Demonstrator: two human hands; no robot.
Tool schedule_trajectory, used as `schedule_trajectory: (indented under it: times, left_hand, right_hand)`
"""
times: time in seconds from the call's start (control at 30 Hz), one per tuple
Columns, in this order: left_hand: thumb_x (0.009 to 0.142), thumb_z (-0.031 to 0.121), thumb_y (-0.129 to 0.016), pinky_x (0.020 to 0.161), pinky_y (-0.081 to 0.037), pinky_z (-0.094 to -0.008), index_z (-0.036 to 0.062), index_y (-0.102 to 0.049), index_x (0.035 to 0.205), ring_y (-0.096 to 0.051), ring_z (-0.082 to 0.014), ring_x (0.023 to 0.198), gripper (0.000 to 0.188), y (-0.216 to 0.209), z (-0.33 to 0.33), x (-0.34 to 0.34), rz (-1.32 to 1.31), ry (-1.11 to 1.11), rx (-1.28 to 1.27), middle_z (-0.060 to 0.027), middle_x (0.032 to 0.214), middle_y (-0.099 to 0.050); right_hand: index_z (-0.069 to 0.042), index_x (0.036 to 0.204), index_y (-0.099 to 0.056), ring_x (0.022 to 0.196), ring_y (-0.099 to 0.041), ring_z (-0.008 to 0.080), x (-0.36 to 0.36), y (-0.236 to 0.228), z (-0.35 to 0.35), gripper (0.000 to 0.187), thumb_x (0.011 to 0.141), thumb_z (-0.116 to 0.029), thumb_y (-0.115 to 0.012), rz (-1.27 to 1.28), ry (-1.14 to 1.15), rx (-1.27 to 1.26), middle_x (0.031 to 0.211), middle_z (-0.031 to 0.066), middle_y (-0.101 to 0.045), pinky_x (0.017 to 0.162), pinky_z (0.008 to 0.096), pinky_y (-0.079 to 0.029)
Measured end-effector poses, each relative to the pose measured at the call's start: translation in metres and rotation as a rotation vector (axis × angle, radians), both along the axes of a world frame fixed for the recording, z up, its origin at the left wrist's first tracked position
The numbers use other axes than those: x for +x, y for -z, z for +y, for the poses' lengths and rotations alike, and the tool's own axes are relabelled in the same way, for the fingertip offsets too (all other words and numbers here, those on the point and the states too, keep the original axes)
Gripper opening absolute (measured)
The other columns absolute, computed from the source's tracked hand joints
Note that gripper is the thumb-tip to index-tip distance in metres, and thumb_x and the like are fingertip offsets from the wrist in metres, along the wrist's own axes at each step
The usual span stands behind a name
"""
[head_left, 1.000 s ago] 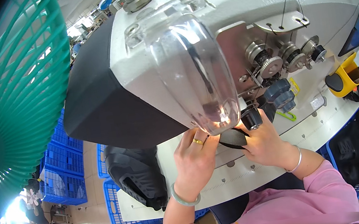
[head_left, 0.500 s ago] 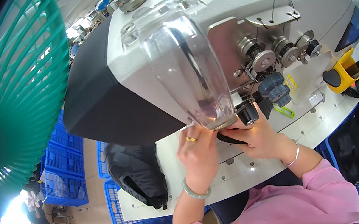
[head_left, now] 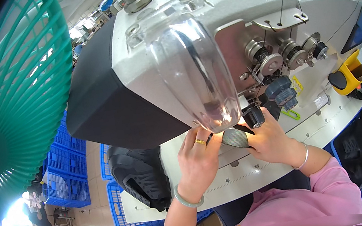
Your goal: The recorder uses an industrial sewing machine to stitch together components of black shoe uppers.
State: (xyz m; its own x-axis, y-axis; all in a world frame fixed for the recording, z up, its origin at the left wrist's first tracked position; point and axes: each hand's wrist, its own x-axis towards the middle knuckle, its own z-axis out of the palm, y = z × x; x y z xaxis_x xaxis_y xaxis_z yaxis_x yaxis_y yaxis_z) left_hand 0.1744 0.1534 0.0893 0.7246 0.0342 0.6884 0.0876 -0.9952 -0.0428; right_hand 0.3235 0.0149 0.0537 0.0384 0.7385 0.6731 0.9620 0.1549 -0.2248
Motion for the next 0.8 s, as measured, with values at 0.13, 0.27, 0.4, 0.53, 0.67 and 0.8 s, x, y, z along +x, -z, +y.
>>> schedule_trajectory:
  times: [0.13,0.27,0.4,0.53,0.67,0.8]
  left_hand:
    - [0.062,-0.002,-0.065,0.068,-0.055,-0.0339,0.0053,-0.065,0.093,-0.062,-0.0270,0.092,0.032,-0.0005,-0.0005,-0.0012,0.033,-0.002,-0.021,-0.0089,0.101,-0.057]
    - [0.063,-0.003,-0.065,0.067,-0.056,-0.0339,0.0044,-0.065,0.094,-0.063,-0.0273,0.092,0.031,-0.0023,-0.0007,-0.0007,0.050,-0.021,-0.025,-0.0096,0.105,-0.058]
    - [0.064,-0.003,-0.064,0.067,-0.056,-0.0334,0.0039,-0.064,0.094,-0.063,-0.0266,0.091,0.030,-0.0052,0.0022,-0.0010,0.068,-0.012,-0.025,-0.0089,0.104,-0.058]
    - [0.065,-0.002,-0.064,0.068,-0.056,-0.0327,0.0035,-0.063,0.092,-0.064,-0.0259,0.090,0.027,-0.0059,0.0033,0.0011,0.066,0.010,-0.021,-0.0077,0.102,-0.059]
    - [0.066,0.000,-0.064,0.072,-0.056,-0.0330,0.0035,-0.064,0.093,-0.063,-0.0252,0.094,0.027,-0.0090,-0.0003,0.0002,0.066,0.025,-0.019,-0.0077,0.101,-0.060]
    - [0.066,0.001,-0.065,0.075,-0.056,-0.0339,0.0043,-0.066,0.095,-0.063,-0.0247,0.098,0.029,-0.0072,-0.0034,0.0003,0.021,0.015,0.047,-0.0074,0.101,-0.062]
  right_hand:
    - [-0.015,0.108,-0.069,0.101,-0.057,0.0280,0.0003,0.0032,0.0021,0.051,0.058,-0.002,-0.069,0.008,0.023,0.014,0.106,0.0051,-0.064,0.089,0.0461,-0.038]
    - [-0.017,0.108,-0.069,0.099,-0.058,0.0267,0.0004,0.0016,0.0035,0.051,0.059,-0.004,-0.070,0.014,0.039,0.017,0.104,0.0036,-0.065,0.089,0.0456,-0.038]
    - [-0.017,0.108,-0.069,0.099,-0.058,0.0267,-0.0018,0.0004,0.0053,0.050,0.059,-0.004,-0.070,-0.010,0.041,0.031,0.105,0.0034,-0.065,0.089,0.0458,-0.038]
    - [-0.015,0.106,-0.069,0.098,-0.058,0.0271,-0.0031,-0.0002,0.0053,0.048,0.059,-0.005,-0.070,-0.044,0.072,0.007,0.109,0.0041,-0.063,0.088,0.0462,-0.038]
    - [-0.014,0.104,-0.069,0.098,-0.058,0.0283,-0.0044,-0.0004,0.0055,0.046,0.059,-0.007,-0.072,-0.074,0.100,0.010,0.111,0.0065,-0.062,0.086,0.0465,-0.038]
    - [-0.008,0.098,-0.065,0.099,-0.050,0.0342,-0.0062,-0.0022,0.0081,0.035,0.064,-0.009,-0.070,-0.094,0.061,0.059,0.104,0.0133,-0.055,0.087,0.0474,-0.038]
